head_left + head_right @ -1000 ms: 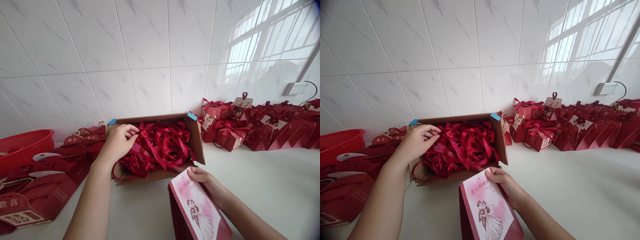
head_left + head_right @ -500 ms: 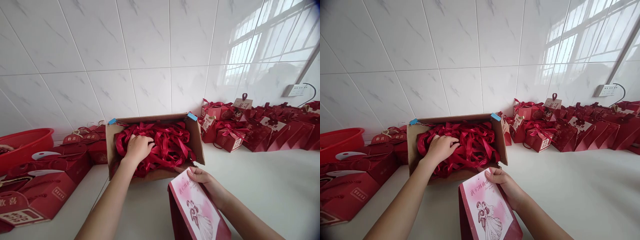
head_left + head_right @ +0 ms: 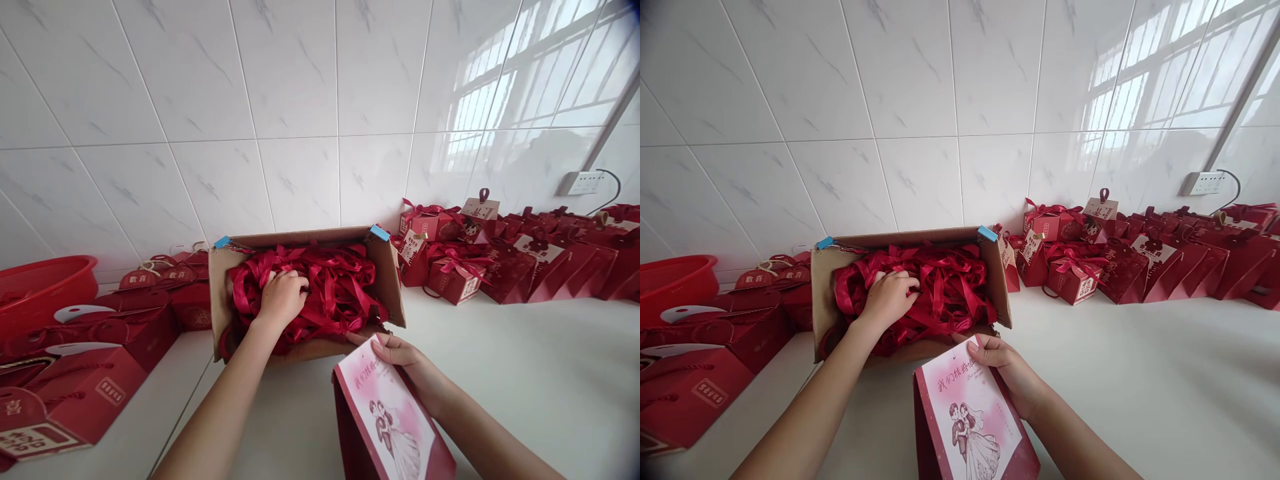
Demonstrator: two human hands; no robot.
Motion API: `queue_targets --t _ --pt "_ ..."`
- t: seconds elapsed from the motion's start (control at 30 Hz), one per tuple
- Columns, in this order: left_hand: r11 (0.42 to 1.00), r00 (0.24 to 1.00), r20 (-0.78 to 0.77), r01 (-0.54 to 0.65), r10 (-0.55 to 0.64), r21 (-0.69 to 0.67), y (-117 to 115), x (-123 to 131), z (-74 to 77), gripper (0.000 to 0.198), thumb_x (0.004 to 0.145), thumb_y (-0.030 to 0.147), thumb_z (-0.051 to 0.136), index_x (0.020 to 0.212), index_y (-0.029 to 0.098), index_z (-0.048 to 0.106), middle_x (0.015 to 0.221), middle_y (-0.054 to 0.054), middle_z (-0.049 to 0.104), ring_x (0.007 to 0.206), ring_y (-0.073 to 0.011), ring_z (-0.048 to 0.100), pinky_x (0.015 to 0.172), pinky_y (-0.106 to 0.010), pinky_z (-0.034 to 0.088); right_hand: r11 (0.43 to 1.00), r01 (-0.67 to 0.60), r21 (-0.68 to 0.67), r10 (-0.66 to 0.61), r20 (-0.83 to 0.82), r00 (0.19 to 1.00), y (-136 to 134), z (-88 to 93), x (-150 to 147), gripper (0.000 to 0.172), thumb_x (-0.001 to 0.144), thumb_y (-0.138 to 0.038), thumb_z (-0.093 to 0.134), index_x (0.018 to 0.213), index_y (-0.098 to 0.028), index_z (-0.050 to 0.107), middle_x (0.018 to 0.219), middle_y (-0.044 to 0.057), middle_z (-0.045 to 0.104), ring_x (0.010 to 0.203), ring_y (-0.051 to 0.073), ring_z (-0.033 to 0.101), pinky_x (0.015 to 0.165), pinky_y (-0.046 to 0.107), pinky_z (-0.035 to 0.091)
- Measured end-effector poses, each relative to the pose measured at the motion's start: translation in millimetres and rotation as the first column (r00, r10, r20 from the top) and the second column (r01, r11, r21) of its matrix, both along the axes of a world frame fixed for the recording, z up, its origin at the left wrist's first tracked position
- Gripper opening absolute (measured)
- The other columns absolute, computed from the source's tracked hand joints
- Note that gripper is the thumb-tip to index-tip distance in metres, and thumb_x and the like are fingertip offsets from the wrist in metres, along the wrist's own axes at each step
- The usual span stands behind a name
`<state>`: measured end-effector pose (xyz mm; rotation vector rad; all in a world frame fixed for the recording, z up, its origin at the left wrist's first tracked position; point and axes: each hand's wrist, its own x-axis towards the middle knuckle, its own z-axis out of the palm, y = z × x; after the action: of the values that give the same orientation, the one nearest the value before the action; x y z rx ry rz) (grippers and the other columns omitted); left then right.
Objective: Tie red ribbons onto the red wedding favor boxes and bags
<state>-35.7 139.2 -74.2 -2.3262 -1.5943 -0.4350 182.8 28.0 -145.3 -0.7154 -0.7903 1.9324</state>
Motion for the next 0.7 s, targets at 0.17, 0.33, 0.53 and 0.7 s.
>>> queue_targets --t 0.17,0.33,0.53,0.7 --pt "1.0 1.0 0.011 -0.003 0.003 0.003 1 0 -3.4 0.02 0.082 0.026 0.051 0.086 0.021 0.07 0.092 -0.009 0.069 0.092 -0.0286 0.064 0.09 -0.046 0.04 1.0 -0.006 0.02 0.006 0.0 1.0 2 -2.6 1 0.028 0.075 -0.034 0.074 0.067 -0.013 0.057 0.063 0.002 0.063 0.055 0.012 0.059 0.057 0.024 0.046" --pt "1.0 1.0 0.019 -0.001 0.002 -0.009 3 -2 -6.1 0.019 0.08 0.023 0.053 0.081 0.022 0.071 0.091 -0.009 0.068 0.092 -0.0281 0.063 0.094 -0.049 0.036 0.999 -0.014 0.034 0.014 -0.015 1.0 4 -4.7 1 0.026 0.074 -0.033 0.075 0.071 -0.012 0.059 0.063 0.002 0.063 0.055 0.011 0.059 0.059 0.024 0.045" --pt "0.998 0.995 0.088 0.055 -0.055 0.0 8 -6 -2.8 0.012 0.075 0.021 0.057 0.073 0.022 0.069 0.086 -0.007 0.066 0.09 -0.0279 0.061 0.085 -0.044 0.043 0.999 0.022 0.048 -0.021 -0.017 1.0 6 -6.3 -1 0.03 0.069 -0.035 0.078 0.069 -0.012 0.058 0.061 0.001 0.061 0.053 0.01 0.056 0.058 0.023 0.043" --pt "0.99 0.977 0.193 0.065 -0.089 0.127 -1 -14 21.6 0.013 0.077 0.028 0.057 0.08 0.022 0.068 0.092 -0.007 0.063 0.096 -0.0283 0.055 0.083 -0.038 0.046 0.999 0.037 0.039 -0.037 -0.01 0.999 9 -6.7 -2 0.036 0.063 -0.038 0.081 0.067 -0.013 0.056 0.06 0.001 0.061 0.052 0.011 0.056 0.057 0.024 0.042"
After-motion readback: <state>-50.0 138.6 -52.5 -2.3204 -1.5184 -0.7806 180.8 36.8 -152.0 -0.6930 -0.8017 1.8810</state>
